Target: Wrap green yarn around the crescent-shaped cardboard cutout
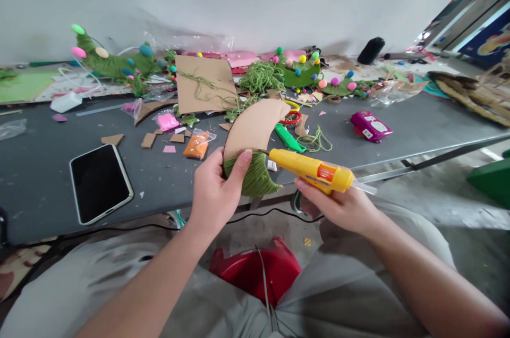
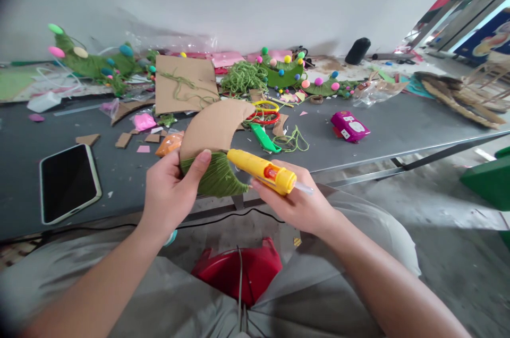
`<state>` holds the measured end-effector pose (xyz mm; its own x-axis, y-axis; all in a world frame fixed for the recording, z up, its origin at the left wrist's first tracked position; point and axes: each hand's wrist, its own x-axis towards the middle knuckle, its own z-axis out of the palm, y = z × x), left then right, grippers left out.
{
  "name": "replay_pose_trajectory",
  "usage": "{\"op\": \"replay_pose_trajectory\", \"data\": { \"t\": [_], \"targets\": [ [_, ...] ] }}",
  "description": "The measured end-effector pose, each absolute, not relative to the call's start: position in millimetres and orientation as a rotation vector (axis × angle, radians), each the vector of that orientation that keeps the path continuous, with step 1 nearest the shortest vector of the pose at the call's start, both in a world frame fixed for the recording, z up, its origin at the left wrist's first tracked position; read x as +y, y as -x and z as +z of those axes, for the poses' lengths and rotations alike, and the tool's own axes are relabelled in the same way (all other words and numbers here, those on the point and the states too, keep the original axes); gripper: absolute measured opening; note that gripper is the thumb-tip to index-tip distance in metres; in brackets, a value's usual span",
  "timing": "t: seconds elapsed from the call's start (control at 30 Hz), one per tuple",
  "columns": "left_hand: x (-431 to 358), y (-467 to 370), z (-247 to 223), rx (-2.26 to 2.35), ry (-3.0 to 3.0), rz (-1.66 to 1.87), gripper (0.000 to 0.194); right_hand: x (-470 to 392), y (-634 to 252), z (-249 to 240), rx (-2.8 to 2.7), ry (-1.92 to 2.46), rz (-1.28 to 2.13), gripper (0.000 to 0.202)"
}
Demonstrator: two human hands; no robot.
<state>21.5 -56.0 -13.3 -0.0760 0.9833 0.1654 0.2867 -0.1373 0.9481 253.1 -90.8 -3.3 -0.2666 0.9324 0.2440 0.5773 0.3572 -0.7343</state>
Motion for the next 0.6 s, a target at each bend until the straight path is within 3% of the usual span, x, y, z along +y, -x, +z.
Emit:
{"op": "replay_pose_trajectory", "data": {
  "t": [0.27,0.43,0.6],
  "targets": [
    [-53.7,-21.2,-13.7,1.461,-1.548,1.238,0.031,-90.9,-252.5,-3.0,-1.975,1.297,0.590,0.016],
    [-54.6,-19.6,-7.9,1.502,-1.580,1.214,0.033,-84.4,-266.0,-4.9,-2.079,1.321,0.387,0.021],
    [-55.3,-17.7,-7.7,1.450,-1.492,1.218,0.034,-53.0,-309.9,-17.7,-1.669,1.687,0.315,0.032]
  ]
}}
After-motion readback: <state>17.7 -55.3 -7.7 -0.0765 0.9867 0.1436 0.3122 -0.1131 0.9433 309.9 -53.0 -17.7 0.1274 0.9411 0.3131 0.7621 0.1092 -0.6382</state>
